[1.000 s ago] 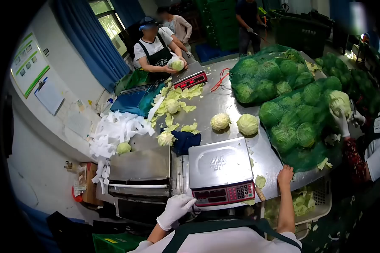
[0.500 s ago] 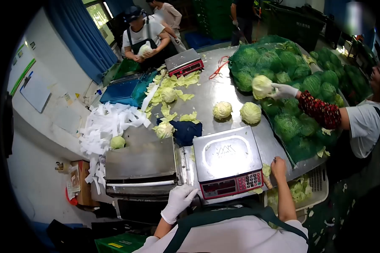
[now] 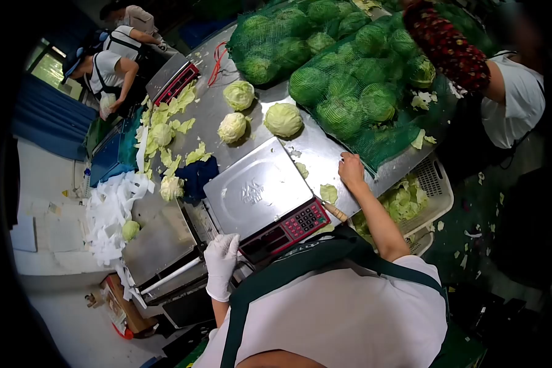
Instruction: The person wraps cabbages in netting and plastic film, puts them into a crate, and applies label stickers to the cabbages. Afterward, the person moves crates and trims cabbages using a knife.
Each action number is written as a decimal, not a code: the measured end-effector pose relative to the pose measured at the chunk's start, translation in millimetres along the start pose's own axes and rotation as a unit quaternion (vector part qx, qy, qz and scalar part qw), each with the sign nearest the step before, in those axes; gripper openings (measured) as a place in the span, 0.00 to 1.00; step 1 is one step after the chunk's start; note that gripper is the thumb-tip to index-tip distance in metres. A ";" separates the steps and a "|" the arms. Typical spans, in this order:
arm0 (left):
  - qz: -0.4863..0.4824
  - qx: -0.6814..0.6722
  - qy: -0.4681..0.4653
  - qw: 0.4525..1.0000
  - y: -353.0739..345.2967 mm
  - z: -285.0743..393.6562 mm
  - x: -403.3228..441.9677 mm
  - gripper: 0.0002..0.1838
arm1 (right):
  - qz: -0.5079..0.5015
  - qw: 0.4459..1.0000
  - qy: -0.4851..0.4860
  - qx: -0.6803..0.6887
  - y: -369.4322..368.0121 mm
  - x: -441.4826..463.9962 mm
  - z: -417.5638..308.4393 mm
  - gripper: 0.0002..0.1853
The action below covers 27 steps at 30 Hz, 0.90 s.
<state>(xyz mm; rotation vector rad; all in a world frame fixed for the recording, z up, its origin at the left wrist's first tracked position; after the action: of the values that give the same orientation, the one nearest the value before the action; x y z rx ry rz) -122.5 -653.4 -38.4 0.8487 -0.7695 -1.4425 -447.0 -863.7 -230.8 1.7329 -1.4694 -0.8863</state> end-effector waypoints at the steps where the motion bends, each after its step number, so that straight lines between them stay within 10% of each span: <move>1: -0.012 0.021 -0.009 1.000 0.3 4.1 9.4 0.06 | 0.011 1.000 -0.010 -0.006 4.9 -1.6 -0.9 0.13; 3: -0.024 0.045 -0.016 0.999 1.1 12.2 31.5 0.06 | 0.041 0.999 0.030 -0.014 4.0 -3.8 14.4 0.13; 11: -0.028 0.041 -0.118 0.992 -16.0 33.0 171.1 0.16 | -0.348 0.937 0.012 0.022 -6.8 -92.1 4.6 0.24; 27: -0.136 0.089 -0.022 0.986 -141.5 12.4 375.4 0.56 | -0.267 0.957 -0.045 0.102 -34.5 -118.2 0.6 0.19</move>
<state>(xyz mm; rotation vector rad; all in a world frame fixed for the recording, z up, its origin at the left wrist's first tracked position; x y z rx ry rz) -205.0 -1021.9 -174.2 1.0951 -0.8506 -1.6544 -444.6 -742.5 -252.6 2.3321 -1.1935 -1.1256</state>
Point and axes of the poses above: each hand's wrist, its own x-axis towards the middle knuckle, its own y-axis out of the back of the hand, z = x × y, the point moved 3 cm from there along x, towards the middle knuckle, and after that the axes turned 15 degrees about -z, right-handed, at the moved point
